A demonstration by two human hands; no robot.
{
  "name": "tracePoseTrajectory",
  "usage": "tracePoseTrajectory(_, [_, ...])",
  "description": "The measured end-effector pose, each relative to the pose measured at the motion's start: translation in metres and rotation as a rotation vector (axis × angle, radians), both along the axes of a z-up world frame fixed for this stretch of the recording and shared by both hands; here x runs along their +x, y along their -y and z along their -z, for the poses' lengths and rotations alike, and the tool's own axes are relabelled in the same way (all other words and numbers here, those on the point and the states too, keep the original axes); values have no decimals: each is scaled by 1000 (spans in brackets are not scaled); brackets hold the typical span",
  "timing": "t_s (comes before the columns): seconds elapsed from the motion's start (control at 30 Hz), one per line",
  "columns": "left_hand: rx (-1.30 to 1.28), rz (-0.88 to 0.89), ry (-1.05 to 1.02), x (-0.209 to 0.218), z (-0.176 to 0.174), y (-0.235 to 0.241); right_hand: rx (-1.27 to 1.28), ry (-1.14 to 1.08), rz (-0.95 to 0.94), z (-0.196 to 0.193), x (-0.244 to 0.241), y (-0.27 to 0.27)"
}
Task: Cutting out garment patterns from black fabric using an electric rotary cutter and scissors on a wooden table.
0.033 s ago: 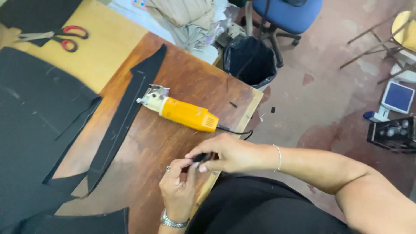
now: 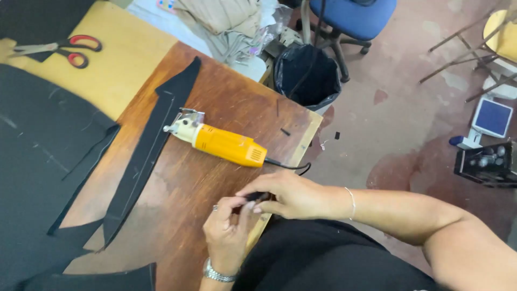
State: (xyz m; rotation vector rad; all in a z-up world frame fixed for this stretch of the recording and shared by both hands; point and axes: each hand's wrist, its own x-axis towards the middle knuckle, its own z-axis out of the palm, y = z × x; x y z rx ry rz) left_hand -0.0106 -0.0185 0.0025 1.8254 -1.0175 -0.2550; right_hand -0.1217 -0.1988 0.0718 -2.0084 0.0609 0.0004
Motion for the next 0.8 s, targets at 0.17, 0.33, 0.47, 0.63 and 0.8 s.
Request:
tracePoseTrajectory(0.17, [24,462,-2,-35,-1,57,199,-585,254,3,-81,99])
tracePoseTrajectory(0.33, [81,185,-125,-35,6,45,707,-355,801,98,-136,265])
tracePoseTrajectory(0.47, [105,-113,54,-28,19,4,362,-626,1117,161,-133,348])
tracePoseTrajectory(0.63, [445,-603,613,-13,59,-113,-71,-1032,380,115,-112,277])
tracePoseTrajectory(0.8, [827,-1161,278,2,69,-235,253,-891,-38,60,-78,196])
